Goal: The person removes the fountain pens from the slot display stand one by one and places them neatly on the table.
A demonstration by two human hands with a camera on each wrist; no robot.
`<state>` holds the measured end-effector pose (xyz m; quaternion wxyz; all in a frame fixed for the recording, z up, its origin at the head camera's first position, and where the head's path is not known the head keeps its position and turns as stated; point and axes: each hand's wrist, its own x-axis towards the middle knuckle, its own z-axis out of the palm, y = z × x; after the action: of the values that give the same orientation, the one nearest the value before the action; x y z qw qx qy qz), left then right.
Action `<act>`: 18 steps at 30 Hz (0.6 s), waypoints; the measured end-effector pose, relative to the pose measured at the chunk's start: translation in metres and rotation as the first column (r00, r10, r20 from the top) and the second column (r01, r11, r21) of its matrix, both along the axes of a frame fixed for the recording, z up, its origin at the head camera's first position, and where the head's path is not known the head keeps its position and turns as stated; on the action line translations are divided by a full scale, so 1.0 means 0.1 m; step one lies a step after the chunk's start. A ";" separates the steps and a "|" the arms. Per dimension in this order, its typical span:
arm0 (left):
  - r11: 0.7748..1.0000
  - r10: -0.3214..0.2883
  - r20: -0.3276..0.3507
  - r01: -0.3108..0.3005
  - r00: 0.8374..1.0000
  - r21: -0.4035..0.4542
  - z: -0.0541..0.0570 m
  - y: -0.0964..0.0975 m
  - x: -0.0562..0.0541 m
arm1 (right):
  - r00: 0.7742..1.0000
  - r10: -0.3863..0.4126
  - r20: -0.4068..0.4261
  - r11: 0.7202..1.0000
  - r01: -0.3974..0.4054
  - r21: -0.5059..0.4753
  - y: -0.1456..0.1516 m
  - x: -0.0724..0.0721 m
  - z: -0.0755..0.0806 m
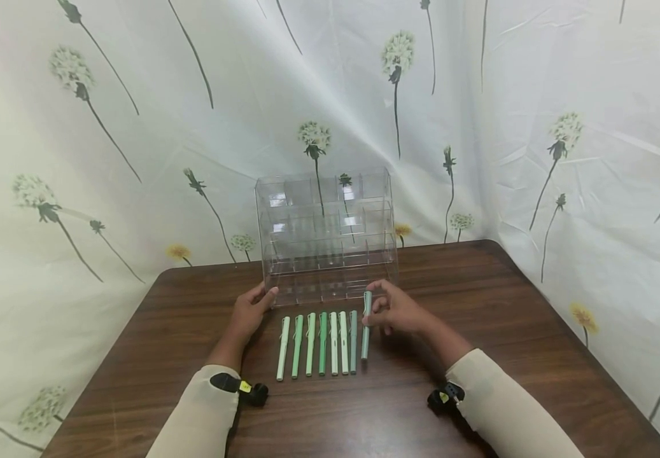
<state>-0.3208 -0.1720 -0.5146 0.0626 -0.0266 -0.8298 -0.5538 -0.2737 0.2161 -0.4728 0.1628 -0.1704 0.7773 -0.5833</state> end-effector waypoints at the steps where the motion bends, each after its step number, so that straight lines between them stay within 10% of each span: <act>1: 1.000 0.000 -0.001 0.000 1.000 -0.001 0.00 0.00 0.00 | 1.000 0.002 0.000 1.000 -0.002 -0.001 0.00 0.00 -0.02; 18: 1.000 -0.004 0.014 0.004 1.000 0.003 -0.02 0.00 0.00 | 1.000 0.011 -0.025 1.000 -0.010 0.028 -0.06 0.03 -0.17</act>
<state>-0.3213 -0.1722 -0.5163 0.0558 -0.0244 -0.8293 -0.5555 -0.2706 0.2102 -0.4903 0.1584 -0.1797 0.7864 -0.5694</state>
